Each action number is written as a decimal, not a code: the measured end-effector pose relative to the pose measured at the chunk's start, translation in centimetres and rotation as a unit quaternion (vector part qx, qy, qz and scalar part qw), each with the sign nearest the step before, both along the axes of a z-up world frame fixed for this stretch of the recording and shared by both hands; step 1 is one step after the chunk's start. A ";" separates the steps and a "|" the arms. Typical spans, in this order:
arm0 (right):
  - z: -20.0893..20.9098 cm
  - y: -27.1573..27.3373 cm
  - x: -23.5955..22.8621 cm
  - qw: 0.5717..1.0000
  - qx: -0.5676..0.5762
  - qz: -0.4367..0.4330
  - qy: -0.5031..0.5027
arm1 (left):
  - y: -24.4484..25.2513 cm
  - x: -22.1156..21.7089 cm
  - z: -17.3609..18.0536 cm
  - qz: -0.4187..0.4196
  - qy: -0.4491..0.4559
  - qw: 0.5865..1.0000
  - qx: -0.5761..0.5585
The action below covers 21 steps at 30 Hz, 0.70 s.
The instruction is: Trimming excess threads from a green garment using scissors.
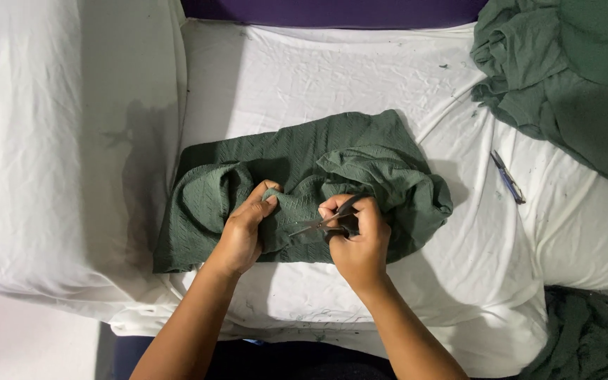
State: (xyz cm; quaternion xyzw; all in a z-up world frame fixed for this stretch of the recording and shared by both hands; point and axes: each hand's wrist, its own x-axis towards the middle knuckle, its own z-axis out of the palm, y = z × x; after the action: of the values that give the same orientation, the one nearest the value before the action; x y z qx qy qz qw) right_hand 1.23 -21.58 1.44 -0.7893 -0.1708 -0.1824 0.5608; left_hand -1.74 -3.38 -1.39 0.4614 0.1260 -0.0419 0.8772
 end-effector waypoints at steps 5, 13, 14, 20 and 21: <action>0.2 -0.6 -0.1 0.985 0.151 0.018 0.076 | -0.3 -0.1 1.6 0.013 0.008 1.000 -0.007; 0.8 -4.0 -1.1 0.977 0.125 0.035 0.168 | -1.0 0.3 4.5 0.003 -0.012 0.997 0.076; 0.7 -4.4 -1.5 0.973 0.123 0.045 0.191 | -1.0 0.4 4.9 -0.015 -0.031 0.994 0.105; 0.0 -7.0 -2.2 0.968 0.061 0.098 0.222 | -1.4 0.3 4.0 -0.021 -0.007 0.984 0.177; 0.2 -7.4 -2.3 0.961 0.029 0.107 0.255 | -1.5 0.0 4.0 -0.031 0.023 0.980 0.195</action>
State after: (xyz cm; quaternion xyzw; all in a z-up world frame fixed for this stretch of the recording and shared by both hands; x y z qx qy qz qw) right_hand -1.03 -28.99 1.63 -0.7701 -0.1003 0.0805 0.6249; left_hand -1.78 -4.91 2.60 0.6263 0.1372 -0.0546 0.7655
